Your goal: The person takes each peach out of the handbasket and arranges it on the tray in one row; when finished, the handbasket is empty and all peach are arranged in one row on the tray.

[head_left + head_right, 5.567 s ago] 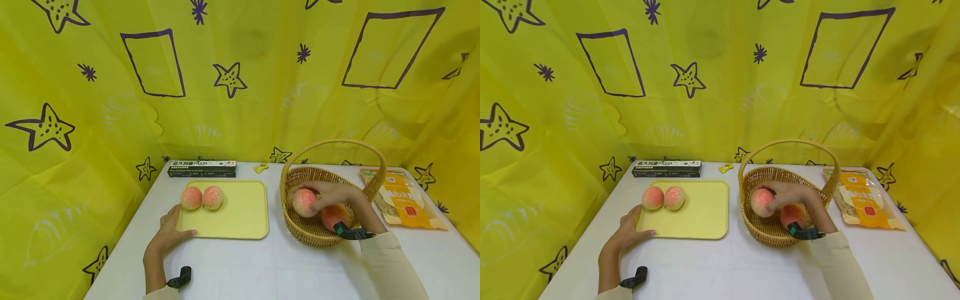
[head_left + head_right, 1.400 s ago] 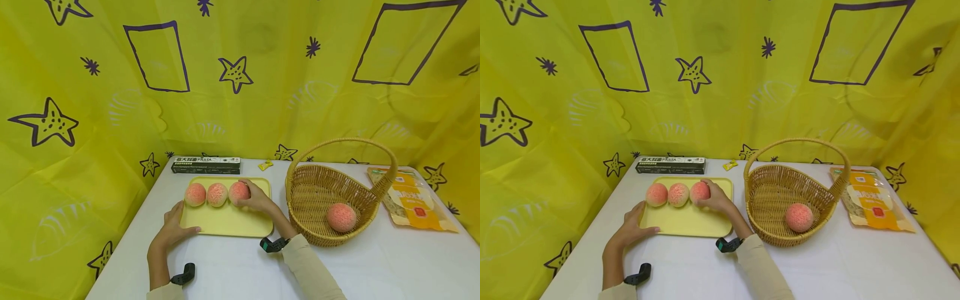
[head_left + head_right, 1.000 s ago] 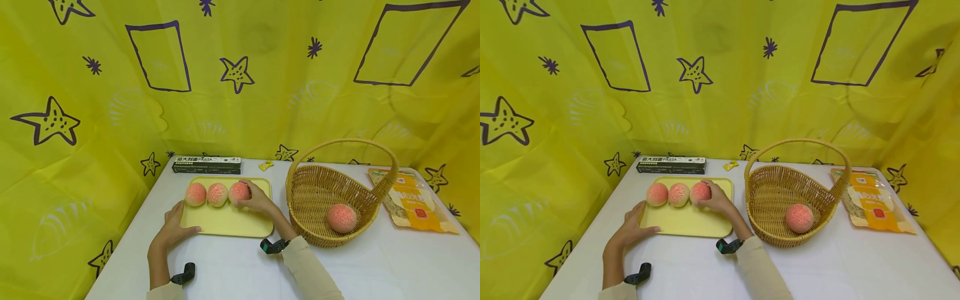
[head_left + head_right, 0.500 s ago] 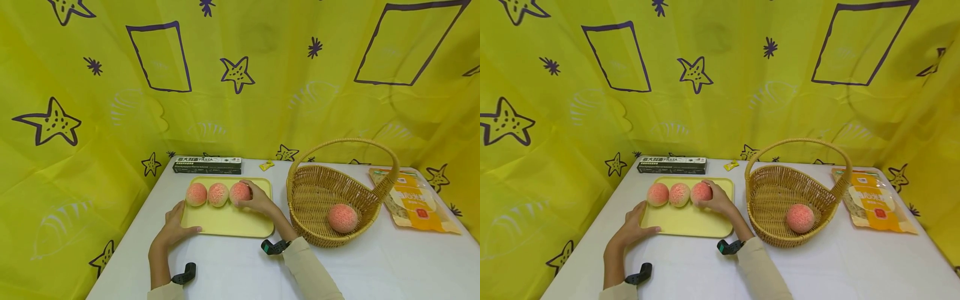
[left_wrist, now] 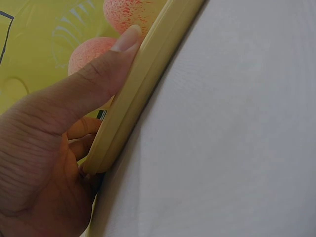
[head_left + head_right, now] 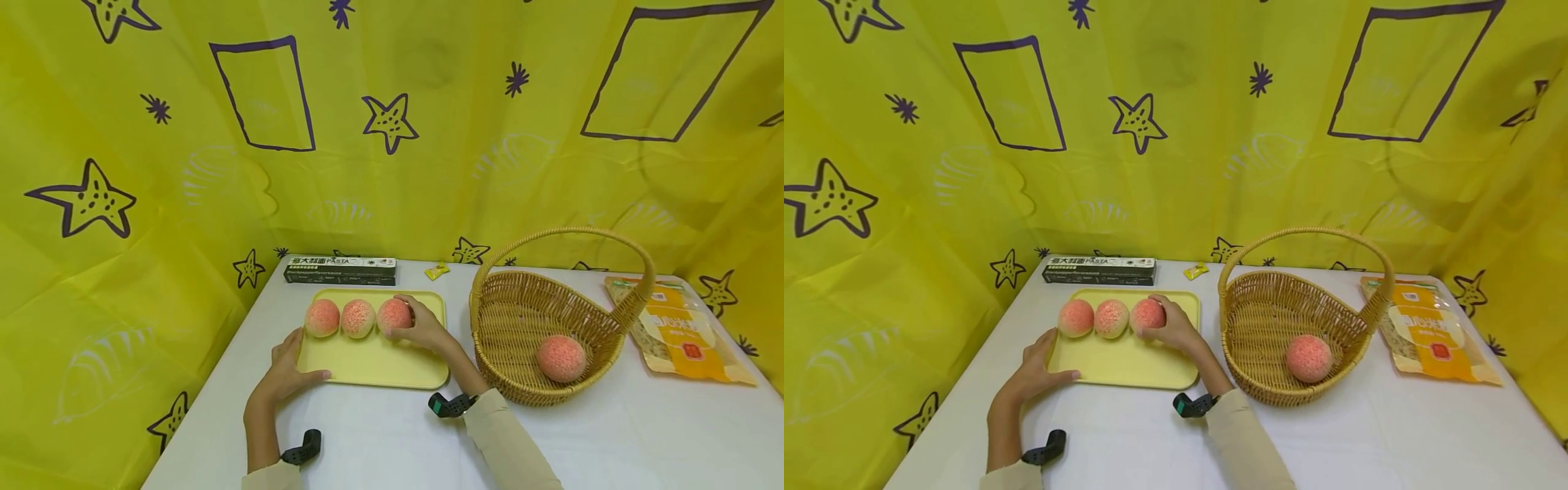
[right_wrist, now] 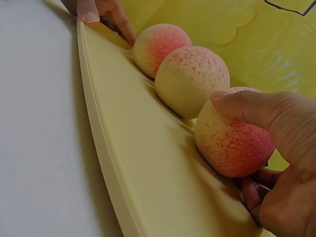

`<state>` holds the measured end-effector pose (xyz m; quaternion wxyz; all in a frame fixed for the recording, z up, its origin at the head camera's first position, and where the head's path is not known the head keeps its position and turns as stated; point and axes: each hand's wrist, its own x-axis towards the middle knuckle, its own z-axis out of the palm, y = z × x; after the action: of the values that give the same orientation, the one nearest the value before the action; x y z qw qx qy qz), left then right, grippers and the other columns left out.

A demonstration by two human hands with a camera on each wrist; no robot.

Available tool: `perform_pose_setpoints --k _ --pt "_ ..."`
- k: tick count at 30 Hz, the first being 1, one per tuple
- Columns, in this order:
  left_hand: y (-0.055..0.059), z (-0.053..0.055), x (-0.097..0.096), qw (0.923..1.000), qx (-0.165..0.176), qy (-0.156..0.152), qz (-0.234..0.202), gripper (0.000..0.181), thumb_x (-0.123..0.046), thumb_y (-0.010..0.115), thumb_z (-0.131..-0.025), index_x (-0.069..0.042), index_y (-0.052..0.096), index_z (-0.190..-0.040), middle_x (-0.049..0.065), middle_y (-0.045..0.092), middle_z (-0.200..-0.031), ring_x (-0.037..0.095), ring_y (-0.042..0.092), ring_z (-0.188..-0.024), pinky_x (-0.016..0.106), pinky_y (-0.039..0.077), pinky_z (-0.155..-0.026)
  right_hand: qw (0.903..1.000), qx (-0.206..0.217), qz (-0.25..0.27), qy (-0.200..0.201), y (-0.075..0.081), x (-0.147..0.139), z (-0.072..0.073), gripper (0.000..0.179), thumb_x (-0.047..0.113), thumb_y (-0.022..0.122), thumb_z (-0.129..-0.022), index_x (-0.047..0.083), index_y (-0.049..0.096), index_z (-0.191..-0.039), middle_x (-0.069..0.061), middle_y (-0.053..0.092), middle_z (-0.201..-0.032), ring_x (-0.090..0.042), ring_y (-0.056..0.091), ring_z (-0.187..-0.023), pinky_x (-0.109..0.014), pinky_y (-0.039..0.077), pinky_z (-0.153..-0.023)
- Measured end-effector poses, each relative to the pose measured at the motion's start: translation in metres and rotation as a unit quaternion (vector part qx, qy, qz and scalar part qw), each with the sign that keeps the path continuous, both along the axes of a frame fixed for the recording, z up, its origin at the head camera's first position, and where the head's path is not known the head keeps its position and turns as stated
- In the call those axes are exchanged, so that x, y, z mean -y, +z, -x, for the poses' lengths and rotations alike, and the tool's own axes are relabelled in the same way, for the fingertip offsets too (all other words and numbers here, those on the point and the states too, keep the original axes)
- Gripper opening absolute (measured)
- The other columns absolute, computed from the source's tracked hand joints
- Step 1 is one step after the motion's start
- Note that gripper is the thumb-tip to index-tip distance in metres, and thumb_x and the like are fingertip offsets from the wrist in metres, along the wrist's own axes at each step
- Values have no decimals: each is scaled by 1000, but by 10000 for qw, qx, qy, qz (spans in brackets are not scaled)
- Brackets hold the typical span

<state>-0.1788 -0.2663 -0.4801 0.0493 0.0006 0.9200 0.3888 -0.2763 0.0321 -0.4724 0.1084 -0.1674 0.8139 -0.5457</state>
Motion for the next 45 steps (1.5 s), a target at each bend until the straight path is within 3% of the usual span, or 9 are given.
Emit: perform_pose_setpoints --k 17,27,31,36,45 --pt "-2 -1 -2 9997 -245 -41 88 116 -49 83 -71 -7 17 -157 20 17 -160 41 16 -139 67 21 -111 9995 214 122 177 2 -3 0 81 10 78 -81 6 34 -150 -20 49 -141 -33 54 -124 -46 47 -102" --pt "-3 0 0 9998 -162 -52 35 116 -49 82 -71 -9 16 -157 18 15 -162 40 12 -141 66 18 -113 9998 171 32 -11 1 0 -3 87 13 80 -81 6 30 -151 -22 47 -142 -35 53 -125 -48 47 -102" --pt "-3 0 0 9999 -141 -55 14 116 -49 83 -71 -8 16 -157 19 15 -161 40 12 -141 67 18 -113 9994 -25 -295 -178 2 -1 -5 92 20 81 -80 7 27 -153 -24 44 -141 -36 51 -126 -50 46 -102" --pt "-4 -1 0 10000 -21 -14 6 117 -50 83 -71 -10 15 -157 17 13 -162 38 12 -142 66 18 -114 9965 -390 -670 -325 12 -3 -12 92 24 83 -78 8 29 -152 -25 42 -140 -39 46 -127 -54 44 -102" --pt "-5 2 1 10000 -37 -19 16 116 -51 82 -71 -11 15 -157 16 14 -162 38 12 -142 65 18 -114 9905 -959 -979 -101 48 -13 -27 83 23 79 -82 12 34 -150 -24 41 -143 -41 38 -133 -60 38 -104"
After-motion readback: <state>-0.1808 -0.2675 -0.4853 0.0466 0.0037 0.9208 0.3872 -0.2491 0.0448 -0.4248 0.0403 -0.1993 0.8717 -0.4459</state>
